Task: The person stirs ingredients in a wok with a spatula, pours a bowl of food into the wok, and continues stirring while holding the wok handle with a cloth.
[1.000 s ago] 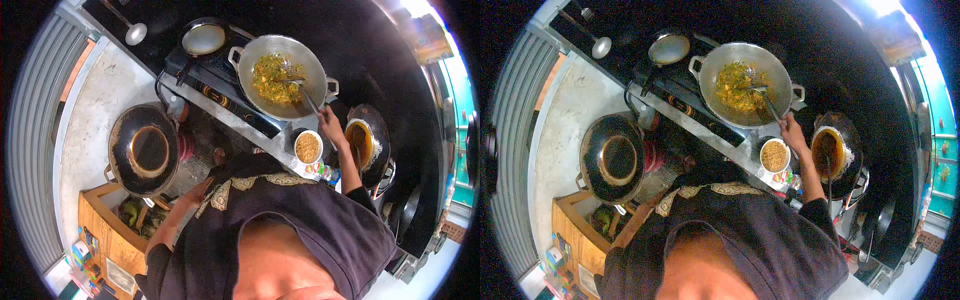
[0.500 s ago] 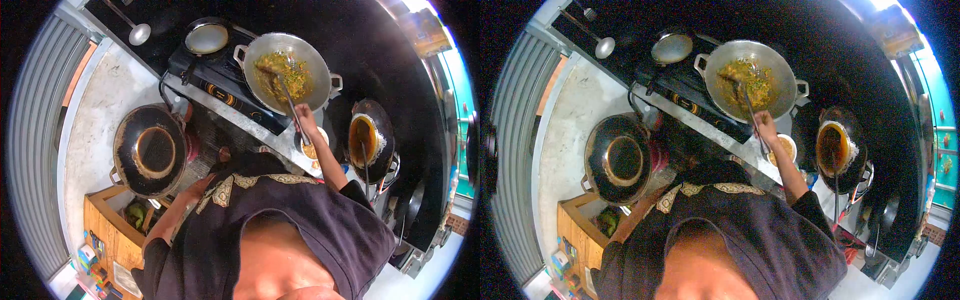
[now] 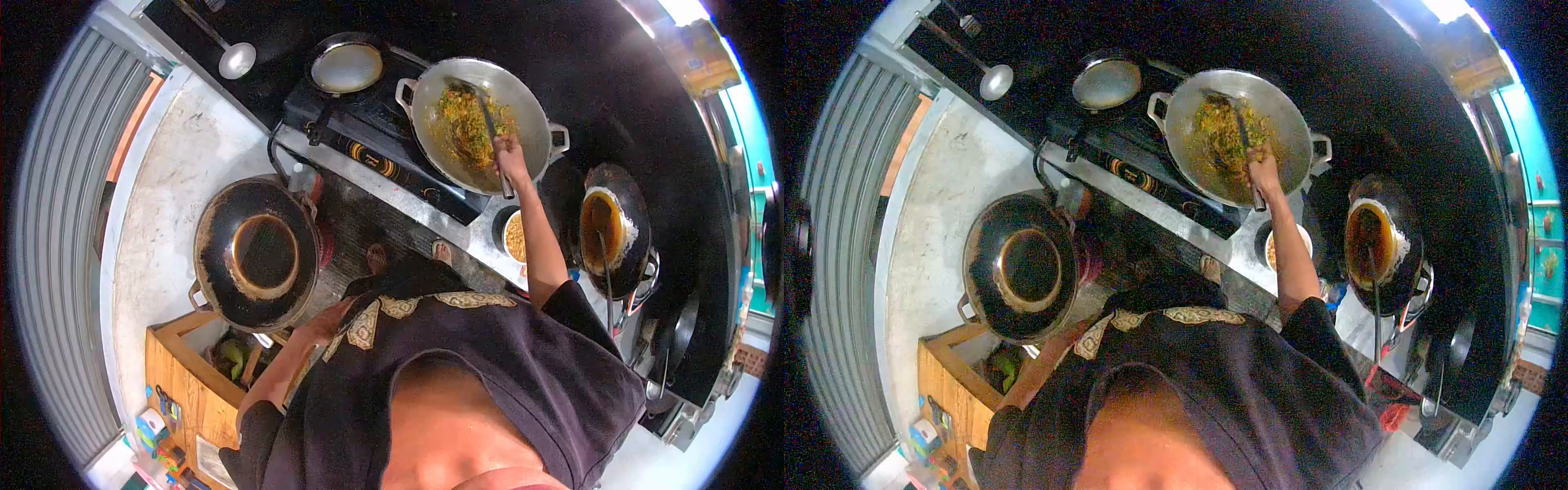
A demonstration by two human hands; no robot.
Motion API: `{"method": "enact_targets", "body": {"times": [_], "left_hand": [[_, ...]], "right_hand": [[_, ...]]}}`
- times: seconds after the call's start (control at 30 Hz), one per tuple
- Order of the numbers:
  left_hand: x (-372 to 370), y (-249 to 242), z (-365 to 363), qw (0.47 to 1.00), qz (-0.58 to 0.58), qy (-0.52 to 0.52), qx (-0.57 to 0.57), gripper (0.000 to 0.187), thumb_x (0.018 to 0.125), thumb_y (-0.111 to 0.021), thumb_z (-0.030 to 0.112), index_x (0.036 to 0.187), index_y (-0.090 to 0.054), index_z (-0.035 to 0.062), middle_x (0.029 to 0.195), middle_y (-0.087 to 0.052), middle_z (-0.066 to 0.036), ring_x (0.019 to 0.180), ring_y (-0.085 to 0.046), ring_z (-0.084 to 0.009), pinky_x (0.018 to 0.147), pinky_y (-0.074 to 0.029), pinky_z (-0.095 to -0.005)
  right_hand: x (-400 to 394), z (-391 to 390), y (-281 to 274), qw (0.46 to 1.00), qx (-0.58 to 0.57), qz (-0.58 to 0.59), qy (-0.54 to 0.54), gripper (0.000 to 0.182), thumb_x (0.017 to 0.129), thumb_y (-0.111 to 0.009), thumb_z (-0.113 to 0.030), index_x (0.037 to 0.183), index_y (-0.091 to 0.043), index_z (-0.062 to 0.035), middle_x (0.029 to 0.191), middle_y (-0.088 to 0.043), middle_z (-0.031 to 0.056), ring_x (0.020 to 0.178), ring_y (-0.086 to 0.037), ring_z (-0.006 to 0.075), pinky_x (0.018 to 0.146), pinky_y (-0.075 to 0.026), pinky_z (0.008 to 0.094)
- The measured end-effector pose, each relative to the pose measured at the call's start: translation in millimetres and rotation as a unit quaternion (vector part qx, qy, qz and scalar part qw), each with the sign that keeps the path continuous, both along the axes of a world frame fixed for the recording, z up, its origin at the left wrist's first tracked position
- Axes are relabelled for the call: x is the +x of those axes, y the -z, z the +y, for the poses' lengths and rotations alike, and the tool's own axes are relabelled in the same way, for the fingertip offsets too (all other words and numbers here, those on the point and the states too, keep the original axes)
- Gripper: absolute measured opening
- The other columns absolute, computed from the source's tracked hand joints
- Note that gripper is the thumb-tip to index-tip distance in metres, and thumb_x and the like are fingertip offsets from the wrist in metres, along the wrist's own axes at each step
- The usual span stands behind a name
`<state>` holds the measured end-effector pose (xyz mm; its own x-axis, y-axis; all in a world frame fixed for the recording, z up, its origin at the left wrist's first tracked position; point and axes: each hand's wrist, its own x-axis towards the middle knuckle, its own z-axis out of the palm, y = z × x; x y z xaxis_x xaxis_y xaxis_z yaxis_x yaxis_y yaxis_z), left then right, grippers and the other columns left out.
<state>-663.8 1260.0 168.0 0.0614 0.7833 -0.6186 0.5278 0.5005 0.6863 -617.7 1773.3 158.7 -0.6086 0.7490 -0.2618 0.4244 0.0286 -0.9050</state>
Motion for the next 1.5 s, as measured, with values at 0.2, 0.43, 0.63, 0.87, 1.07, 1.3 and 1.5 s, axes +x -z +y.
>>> {"method": "enact_targets", "body": {"times": [0.2,0.43,0.63,0.87,1.07,1.3,1.5], "left_hand": [[-5,15,-12,1.0,0.004,0.004,0.01,0.1,0.073,-0.069,0.042,0.143,-0.005,0.0089,0.145,-0.017,-0.016,0.132,-0.026,-0.0334,0.108,-0.027,-0.0393],[-18,1,-2,0.999,0.002,0.039,0.003,0.107,0.067,-0.075,0.036,0.143,-0.005,0.013,0.143,-0.02,-0.017,0.13,-0.028,-0.0353,0.107,-0.029,-0.0415],[-24,14,-13,0.998,-0.019,0.047,0.043,0.11,0.065,-0.077,0.035,0.144,-0.004,0.0155,0.142,-0.023,-0.018,0.124,-0.036,-0.0392,0.103,-0.033,-0.0448],[-36,-18,4,0.997,-0.038,0.07,0.013,0.106,0.069,-0.076,0.034,0.144,-0.003,0.0168,0.143,-0.019,-0.017,0.124,-0.034,-0.0395,0.102,-0.035,-0.0457],[-40,-29,11,0.986,-0.01,0.123,-0.11,0.105,0.072,-0.074,0.029,0.144,0.003,0.0184,0.147,-0.011,-0.016,0.128,-0.03,-0.0377,0.103,-0.034,-0.0451],[-38,13,-19,0.993,-0.009,0.103,-0.055,0.099,0.072,-0.073,0.027,0.14,-0.002,0.0176,0.143,-0.014,-0.017,0.126,-0.032,-0.0371,0.101,-0.036,-0.0453],[-42,13,-16,0.993,-0.013,0.105,-0.052,0.091,0.073,-0.073,0.028,0.135,-0.008,0.0163,0.137,-0.02,-0.017,0.122,-0.035,-0.0366,0.098,-0.037,-0.0449]], "right_hand": [[48,-11,-34,0.985,0.04,-0.114,-0.121,0.018,0.094,-0.046,-0.024,0.1,-0.043,-0.007,0.056,-0.045,0.0013,0.037,-0.042,0.0089,0.033,-0.034,0.0244],[34,-14,-61,0.991,-0.055,-0.077,-0.092,0.016,0.095,-0.045,-0.029,0.094,-0.043,-0.0124,0.061,-0.046,-0.0006,0.039,-0.04,0.006,0.033,-0.031,0.0207],[49,1,-55,0.982,-0.063,-0.101,-0.148,0.016,0.095,-0.044,-0.028,0.095,-0.043,-0.0122,0.06,-0.046,-0.0012,0.039,-0.041,0.0057,0.032,-0.031,0.0208],[47,22,-49,0.937,0.296,-0.103,-0.153,0.021,0.092,-0.048,-0.025,0.1,-0.043,-0.0056,0.064,-0.053,0.0138,0.04,-0.049,0.0188,0.04,-0.038,0.034],[22,41,8,0.878,0.461,-0.103,-0.082,0.022,0.09,-0.049,-0.02,0.102,-0.043,-0.0019,0.074,-0.058,0.0205,0.06,-0.061,0.0261,0.05,-0.045,0.0386],[99,-34,-56,0.971,0.162,-0.168,-0.045,0.032,0.089,-0.051,-0.023,0.112,-0.045,-0.0026,0.09,-0.062,0.0229,0.079,-0.062,0.037,0.072,-0.047,0.0428],[102,-75,-59,0.962,0.117,-0.241,-0.049,0.033,0.089,-0.052,-0.025,0.112,-0.047,-0.0016,0.092,-0.061,0.0242,0.079,-0.062,0.0356,0.074,-0.046,0.0416]]}}
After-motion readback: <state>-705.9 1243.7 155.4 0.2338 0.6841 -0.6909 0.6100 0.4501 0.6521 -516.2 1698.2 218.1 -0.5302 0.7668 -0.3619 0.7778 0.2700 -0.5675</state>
